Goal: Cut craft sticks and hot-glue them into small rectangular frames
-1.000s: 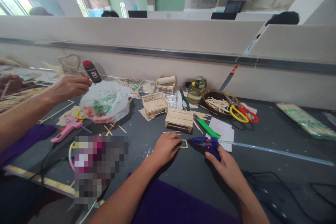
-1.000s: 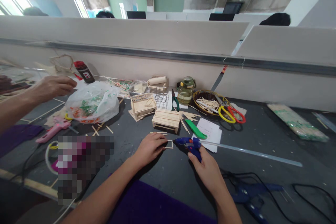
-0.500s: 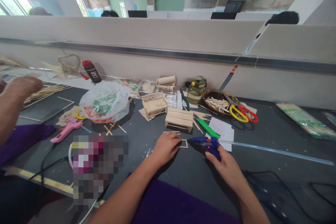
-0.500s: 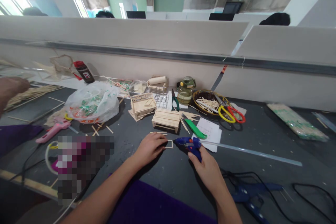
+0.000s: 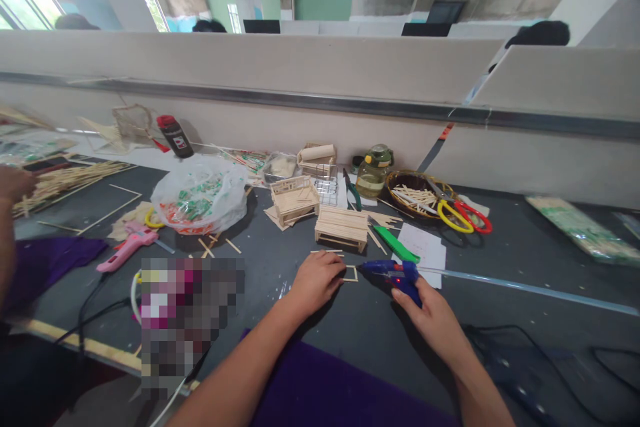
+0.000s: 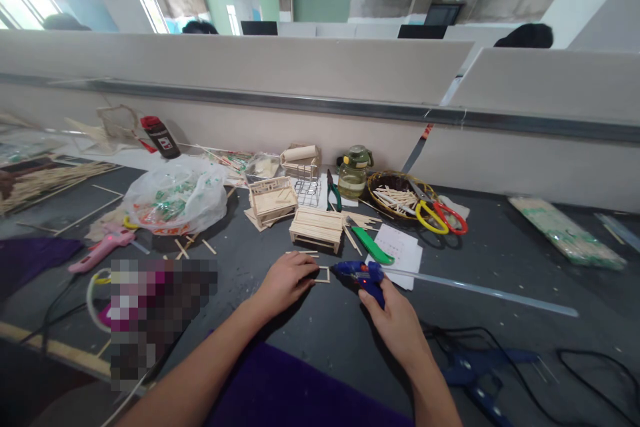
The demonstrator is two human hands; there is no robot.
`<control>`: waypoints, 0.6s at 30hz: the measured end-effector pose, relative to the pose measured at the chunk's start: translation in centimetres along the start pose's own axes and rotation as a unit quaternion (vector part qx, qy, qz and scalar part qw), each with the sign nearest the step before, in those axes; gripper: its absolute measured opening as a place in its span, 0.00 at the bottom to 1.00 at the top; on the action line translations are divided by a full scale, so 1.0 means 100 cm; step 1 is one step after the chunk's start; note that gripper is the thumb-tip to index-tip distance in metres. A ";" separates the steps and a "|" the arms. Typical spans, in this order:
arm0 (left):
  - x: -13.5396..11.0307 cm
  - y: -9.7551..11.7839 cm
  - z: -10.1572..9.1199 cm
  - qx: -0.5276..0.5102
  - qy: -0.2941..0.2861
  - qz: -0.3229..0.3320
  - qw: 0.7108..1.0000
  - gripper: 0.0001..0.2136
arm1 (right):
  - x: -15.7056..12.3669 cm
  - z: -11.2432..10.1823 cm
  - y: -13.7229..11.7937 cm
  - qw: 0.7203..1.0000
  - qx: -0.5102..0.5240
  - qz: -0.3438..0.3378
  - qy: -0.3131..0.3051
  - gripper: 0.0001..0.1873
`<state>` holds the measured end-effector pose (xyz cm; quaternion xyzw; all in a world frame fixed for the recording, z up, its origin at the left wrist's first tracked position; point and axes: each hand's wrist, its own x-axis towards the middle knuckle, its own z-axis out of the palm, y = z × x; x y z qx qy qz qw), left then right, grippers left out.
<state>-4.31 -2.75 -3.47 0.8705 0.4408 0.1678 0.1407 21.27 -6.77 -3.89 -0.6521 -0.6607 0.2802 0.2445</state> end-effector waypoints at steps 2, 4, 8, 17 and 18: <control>0.000 0.000 0.000 0.000 0.002 -0.001 1.000 0.10 | 0.000 0.000 0.001 1.000 -0.001 0.002 -0.002 0.23; 0.000 0.000 0.000 0.000 0.003 -0.004 1.000 0.10 | 0.000 0.001 0.002 1.000 -0.002 0.003 -0.002 0.23; 0.000 0.001 -0.001 -0.002 -0.001 -0.006 1.000 0.09 | 0.000 0.001 0.002 1.000 0.000 -0.001 0.003 0.23; 0.000 0.001 -0.001 -0.001 0.002 -0.004 1.000 0.09 | 0.000 0.002 0.005 1.000 0.002 -0.003 0.007 0.23; 0.000 0.001 -0.001 -0.001 0.001 -0.003 1.000 0.09 | 0.000 0.002 0.006 1.000 0.002 -0.003 0.010 0.22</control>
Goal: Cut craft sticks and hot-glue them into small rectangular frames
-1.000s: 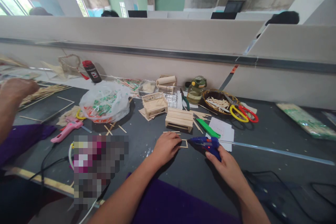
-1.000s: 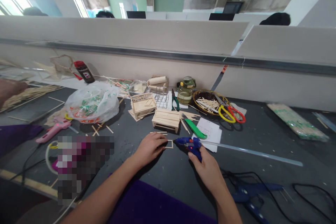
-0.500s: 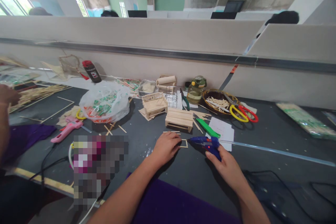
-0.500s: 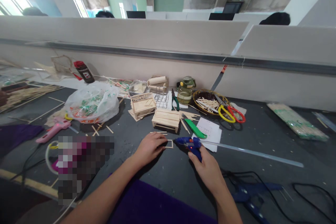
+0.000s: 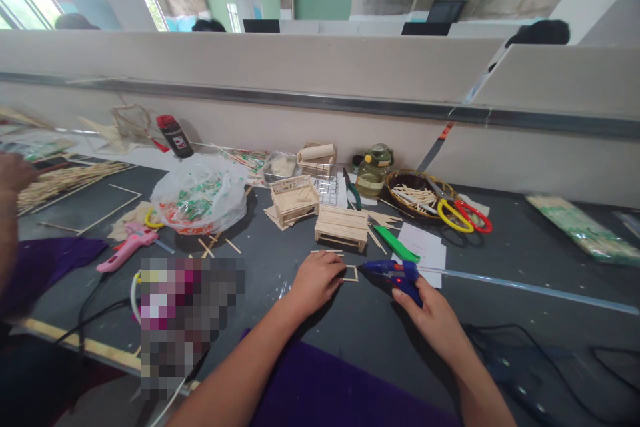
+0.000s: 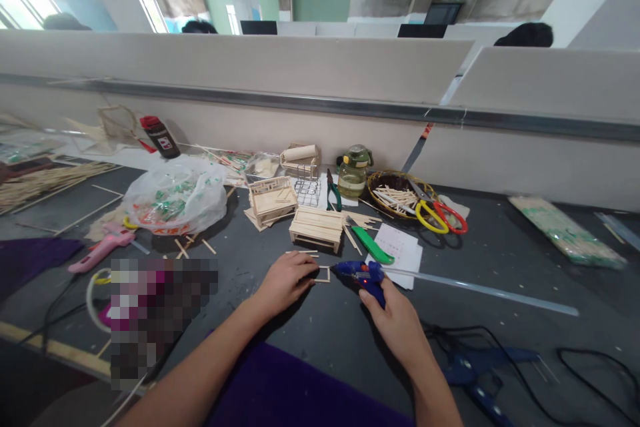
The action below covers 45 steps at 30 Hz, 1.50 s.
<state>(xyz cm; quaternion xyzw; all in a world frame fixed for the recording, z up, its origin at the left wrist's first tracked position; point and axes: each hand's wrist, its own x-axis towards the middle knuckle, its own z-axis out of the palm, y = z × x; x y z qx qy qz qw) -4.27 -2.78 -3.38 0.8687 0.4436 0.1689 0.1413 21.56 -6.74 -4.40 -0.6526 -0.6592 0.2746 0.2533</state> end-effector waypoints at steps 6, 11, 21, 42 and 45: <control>0.000 0.000 0.000 -0.003 0.001 0.001 1.000 0.09 | 0.001 -0.001 -0.001 1.000 0.000 0.005 -0.006 0.22; 0.000 0.000 0.000 0.002 0.002 0.001 1.000 0.09 | 0.000 -0.002 -0.002 1.000 0.000 0.004 -0.001 0.21; 0.000 -0.001 0.000 0.002 0.001 0.004 1.000 0.09 | -0.001 -0.003 -0.002 1.000 0.000 0.009 -0.012 0.23; 0.001 -0.001 0.000 0.003 -0.002 0.002 1.000 0.08 | 0.000 -0.002 -0.002 1.000 -0.011 0.010 -0.015 0.22; 0.001 -0.001 0.001 0.005 0.001 0.006 1.000 0.08 | 0.000 -0.003 -0.002 1.000 -0.014 0.011 -0.018 0.22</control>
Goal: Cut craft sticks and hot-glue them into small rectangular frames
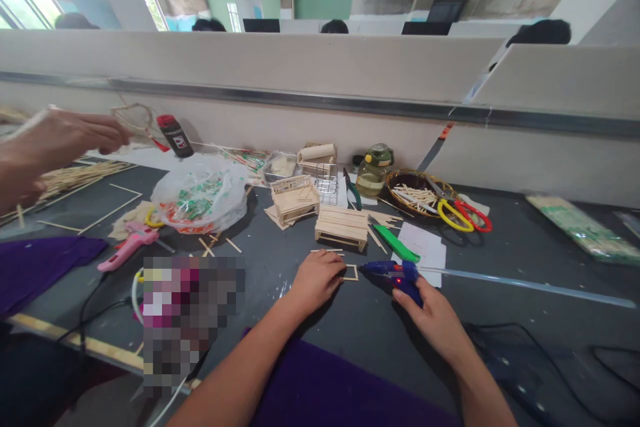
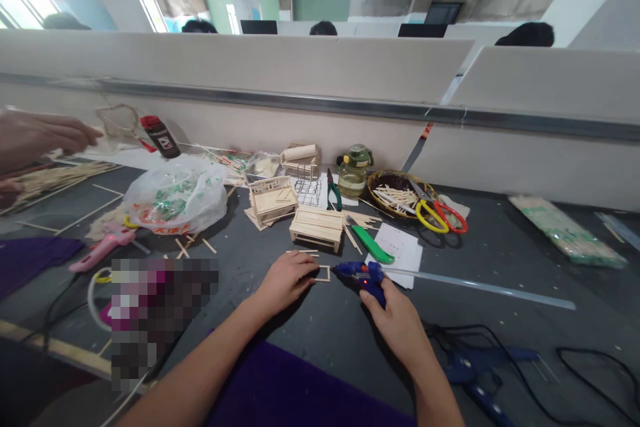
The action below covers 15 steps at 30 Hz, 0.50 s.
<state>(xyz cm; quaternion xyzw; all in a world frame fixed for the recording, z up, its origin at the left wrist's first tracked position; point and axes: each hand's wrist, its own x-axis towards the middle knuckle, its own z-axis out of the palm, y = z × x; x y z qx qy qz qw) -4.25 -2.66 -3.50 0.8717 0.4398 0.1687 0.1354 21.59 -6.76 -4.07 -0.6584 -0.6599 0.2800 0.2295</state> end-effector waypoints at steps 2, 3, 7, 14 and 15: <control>0.000 0.000 0.000 0.002 0.001 0.002 1.000 0.08 | 0.000 -0.001 0.001 1.000 0.001 0.000 0.004 0.22; 0.000 -0.001 0.000 0.003 0.001 0.003 1.000 0.08 | 0.000 -0.001 0.001 1.000 0.003 -0.001 0.008 0.22; -0.001 -0.001 0.001 -0.004 0.001 0.003 1.000 0.09 | 0.000 -0.002 0.005 1.000 0.025 -0.013 0.011 0.22; 0.000 0.000 0.000 -0.004 0.000 -0.002 1.000 0.08 | -0.001 0.001 -0.002 1.000 0.019 -0.020 -0.008 0.22; 0.000 0.000 0.000 -0.002 -0.001 -0.002 1.000 0.08 | -0.001 0.001 -0.003 1.000 0.016 -0.018 -0.009 0.22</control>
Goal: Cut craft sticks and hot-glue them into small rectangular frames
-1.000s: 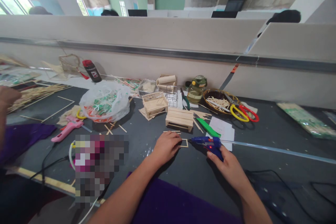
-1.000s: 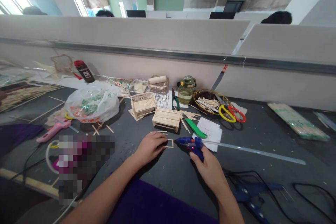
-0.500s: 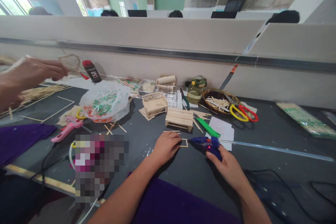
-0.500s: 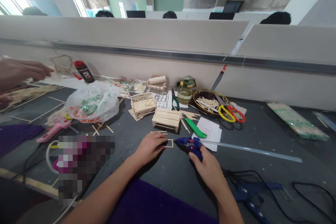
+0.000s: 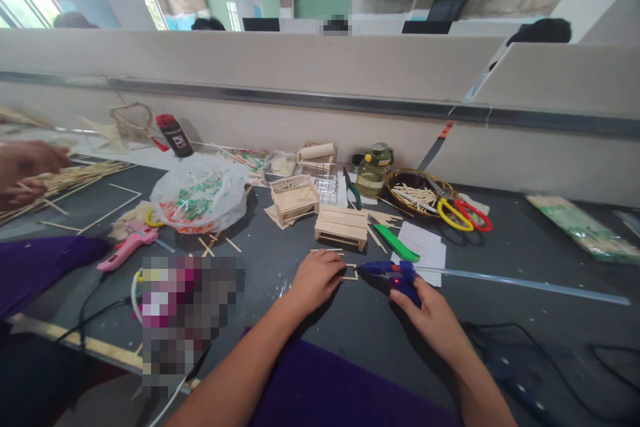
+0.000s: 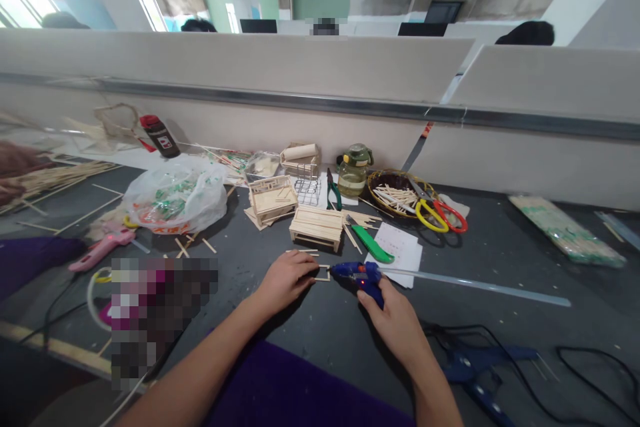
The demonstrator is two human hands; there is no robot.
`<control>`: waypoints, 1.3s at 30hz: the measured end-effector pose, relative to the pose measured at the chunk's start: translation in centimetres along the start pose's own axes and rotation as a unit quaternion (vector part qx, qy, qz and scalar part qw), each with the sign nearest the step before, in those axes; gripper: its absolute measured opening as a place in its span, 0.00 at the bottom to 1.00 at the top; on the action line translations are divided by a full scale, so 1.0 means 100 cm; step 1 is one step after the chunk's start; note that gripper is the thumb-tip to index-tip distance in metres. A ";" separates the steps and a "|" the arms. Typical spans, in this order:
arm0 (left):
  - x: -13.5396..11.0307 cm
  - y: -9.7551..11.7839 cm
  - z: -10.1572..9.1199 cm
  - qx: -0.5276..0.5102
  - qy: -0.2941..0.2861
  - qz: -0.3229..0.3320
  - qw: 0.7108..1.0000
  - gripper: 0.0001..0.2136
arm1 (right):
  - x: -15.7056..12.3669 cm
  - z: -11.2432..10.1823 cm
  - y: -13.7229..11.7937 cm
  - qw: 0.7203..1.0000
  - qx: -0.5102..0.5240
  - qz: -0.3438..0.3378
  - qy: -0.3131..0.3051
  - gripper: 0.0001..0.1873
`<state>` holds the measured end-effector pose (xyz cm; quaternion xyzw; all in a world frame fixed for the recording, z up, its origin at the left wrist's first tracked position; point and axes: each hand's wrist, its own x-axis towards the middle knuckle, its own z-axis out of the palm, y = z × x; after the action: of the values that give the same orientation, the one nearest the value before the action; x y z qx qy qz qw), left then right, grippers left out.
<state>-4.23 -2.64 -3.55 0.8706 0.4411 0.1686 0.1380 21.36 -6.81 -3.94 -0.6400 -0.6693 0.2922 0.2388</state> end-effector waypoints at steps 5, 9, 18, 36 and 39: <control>0.000 0.000 0.001 0.003 0.000 -0.001 1.000 0.09 | 0.000 0.000 -0.001 1.000 -0.002 0.005 0.001 0.22; 0.000 0.000 0.000 0.005 -0.001 0.003 1.000 0.09 | 0.000 0.000 0.000 1.000 -0.001 0.004 0.008 0.22; -0.001 -0.004 0.002 0.000 0.007 0.010 1.000 0.08 | -0.006 -0.013 0.006 1.000 0.002 -0.003 0.022 0.22; -0.001 0.000 -0.001 -0.006 0.000 0.000 1.000 0.09 | -0.012 -0.012 0.008 1.000 0.003 -0.018 -0.019 0.21; -0.001 0.000 -0.002 -0.005 0.000 0.000 1.000 0.09 | -0.011 -0.011 0.007 1.000 0.002 -0.014 -0.023 0.21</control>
<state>-4.32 -2.72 -3.36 0.8696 0.4407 0.1712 0.1424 22.74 -7.81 -3.58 -0.6233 -0.6831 0.3047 0.2281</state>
